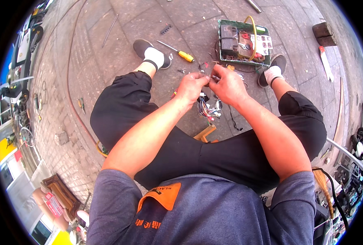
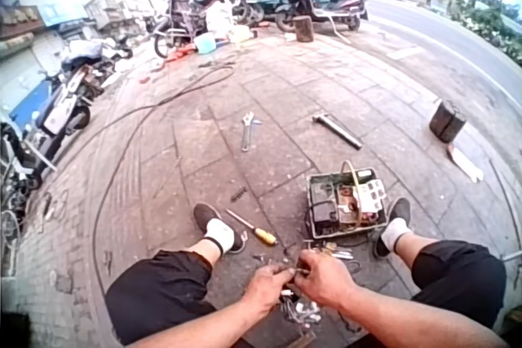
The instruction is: The person sits on a stool and works on a bundle of multicolored wires and a small electronic device. They use pliers and a screwdriver to strip wire insulation, twist wire ends, and connect components. The person occasionally reaches for tools and parts from a green toolbox on the ground.
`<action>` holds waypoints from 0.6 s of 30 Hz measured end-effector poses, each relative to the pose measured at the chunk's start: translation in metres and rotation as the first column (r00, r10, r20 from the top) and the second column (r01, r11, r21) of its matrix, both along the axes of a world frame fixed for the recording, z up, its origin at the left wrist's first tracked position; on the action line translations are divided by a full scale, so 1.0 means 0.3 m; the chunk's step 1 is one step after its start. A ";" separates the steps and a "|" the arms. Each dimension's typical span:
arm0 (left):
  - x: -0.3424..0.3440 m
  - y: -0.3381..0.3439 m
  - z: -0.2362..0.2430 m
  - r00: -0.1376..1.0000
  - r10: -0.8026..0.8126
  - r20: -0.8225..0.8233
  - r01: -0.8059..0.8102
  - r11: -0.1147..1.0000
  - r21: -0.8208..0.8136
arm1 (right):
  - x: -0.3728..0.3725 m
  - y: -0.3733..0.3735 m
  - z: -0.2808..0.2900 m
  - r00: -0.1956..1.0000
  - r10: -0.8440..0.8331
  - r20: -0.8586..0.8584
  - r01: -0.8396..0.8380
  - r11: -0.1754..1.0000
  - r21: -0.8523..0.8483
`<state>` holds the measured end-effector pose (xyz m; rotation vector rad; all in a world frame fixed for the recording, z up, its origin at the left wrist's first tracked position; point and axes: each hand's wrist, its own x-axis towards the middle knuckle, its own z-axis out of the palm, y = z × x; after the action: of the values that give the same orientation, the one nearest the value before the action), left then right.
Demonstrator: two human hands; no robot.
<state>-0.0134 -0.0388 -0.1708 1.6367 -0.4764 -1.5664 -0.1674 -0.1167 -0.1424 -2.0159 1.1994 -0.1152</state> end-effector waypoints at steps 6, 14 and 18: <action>0.013 0.000 -0.016 0.998 0.000 -0.063 0.000 1.000 0.000 | -0.004 0.000 0.002 0.998 0.011 0.059 -0.011 1.000 -0.007; 0.027 -0.014 -0.009 0.993 -0.115 -0.003 0.115 0.993 0.001 | -0.032 -0.035 -0.027 0.982 0.176 0.071 -0.166 0.977 -0.135; 0.049 -0.019 -0.024 0.984 -0.176 -0.003 0.176 0.984 -0.004 | -0.030 -0.044 -0.011 0.976 0.213 0.040 -0.207 0.970 -0.128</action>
<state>0.0012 -0.0445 -0.1780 1.6255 -0.6369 -1.6955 -0.1764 -0.1299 -0.1459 -2.2203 0.9591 -0.1399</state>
